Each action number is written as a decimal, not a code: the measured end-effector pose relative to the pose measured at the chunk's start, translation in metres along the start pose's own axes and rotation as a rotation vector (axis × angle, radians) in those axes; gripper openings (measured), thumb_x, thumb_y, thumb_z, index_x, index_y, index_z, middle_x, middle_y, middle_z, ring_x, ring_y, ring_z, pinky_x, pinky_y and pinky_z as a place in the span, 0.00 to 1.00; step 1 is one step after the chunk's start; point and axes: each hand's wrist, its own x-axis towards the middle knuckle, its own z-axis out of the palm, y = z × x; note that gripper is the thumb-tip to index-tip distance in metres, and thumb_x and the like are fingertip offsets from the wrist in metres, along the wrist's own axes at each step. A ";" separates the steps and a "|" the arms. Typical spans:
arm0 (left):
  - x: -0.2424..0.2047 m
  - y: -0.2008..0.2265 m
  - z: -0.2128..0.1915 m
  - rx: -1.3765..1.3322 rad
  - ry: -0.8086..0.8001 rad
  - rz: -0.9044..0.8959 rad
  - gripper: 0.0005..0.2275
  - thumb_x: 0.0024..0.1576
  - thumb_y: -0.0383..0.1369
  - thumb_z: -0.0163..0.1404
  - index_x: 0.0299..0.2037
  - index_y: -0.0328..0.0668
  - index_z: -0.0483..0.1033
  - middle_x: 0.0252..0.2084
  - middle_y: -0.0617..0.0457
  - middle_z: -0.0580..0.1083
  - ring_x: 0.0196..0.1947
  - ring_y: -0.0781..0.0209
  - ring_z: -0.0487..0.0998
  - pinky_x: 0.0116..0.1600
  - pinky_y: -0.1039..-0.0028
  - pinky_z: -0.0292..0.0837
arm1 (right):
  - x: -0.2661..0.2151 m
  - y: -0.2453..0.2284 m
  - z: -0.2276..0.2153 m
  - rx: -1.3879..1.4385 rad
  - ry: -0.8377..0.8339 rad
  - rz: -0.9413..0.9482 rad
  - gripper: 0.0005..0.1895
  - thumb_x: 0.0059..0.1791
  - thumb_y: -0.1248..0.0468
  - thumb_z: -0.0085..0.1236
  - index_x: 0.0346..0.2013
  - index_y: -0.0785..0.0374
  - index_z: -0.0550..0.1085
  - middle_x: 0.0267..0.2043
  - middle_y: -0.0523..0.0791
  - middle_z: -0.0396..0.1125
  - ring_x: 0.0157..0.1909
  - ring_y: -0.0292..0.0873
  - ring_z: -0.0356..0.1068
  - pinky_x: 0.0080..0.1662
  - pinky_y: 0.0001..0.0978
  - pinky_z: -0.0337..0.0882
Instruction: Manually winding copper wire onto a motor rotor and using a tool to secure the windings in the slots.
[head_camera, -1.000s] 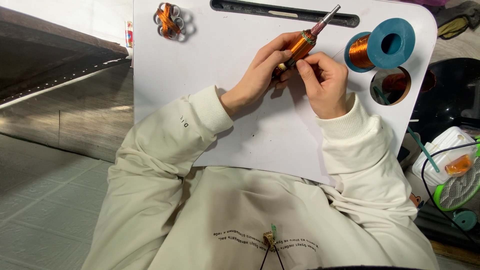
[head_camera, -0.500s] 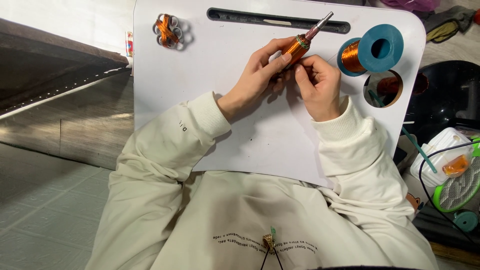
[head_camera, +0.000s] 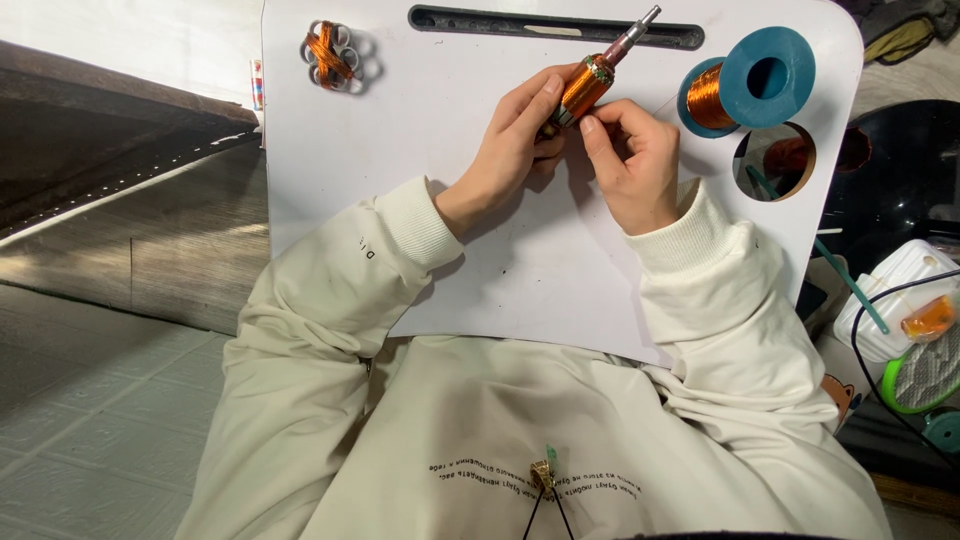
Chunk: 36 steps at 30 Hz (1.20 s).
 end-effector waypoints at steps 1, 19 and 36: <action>0.002 -0.001 -0.002 0.000 0.001 -0.002 0.20 0.64 0.44 0.38 0.59 0.40 0.70 0.24 0.60 0.53 0.18 0.72 0.49 0.18 0.81 0.44 | 0.000 0.000 0.000 0.001 0.000 0.002 0.09 0.57 0.68 0.52 0.34 0.69 0.71 0.26 0.43 0.62 0.27 0.36 0.56 0.31 0.27 0.58; 0.008 -0.020 -0.005 0.180 -0.044 0.231 0.19 0.66 0.45 0.38 0.58 0.41 0.69 0.32 0.57 0.64 0.22 0.68 0.60 0.22 0.79 0.55 | 0.002 -0.005 -0.003 -0.099 0.029 -0.150 0.10 0.58 0.68 0.52 0.35 0.72 0.72 0.30 0.48 0.69 0.31 0.44 0.67 0.37 0.34 0.67; 0.012 -0.021 -0.002 0.084 0.020 0.241 0.22 0.64 0.48 0.39 0.55 0.35 0.71 0.31 0.52 0.68 0.27 0.65 0.70 0.24 0.77 0.66 | 0.005 -0.014 0.001 0.016 0.023 -0.090 0.07 0.58 0.71 0.50 0.37 0.73 0.72 0.33 0.51 0.72 0.34 0.45 0.72 0.39 0.33 0.73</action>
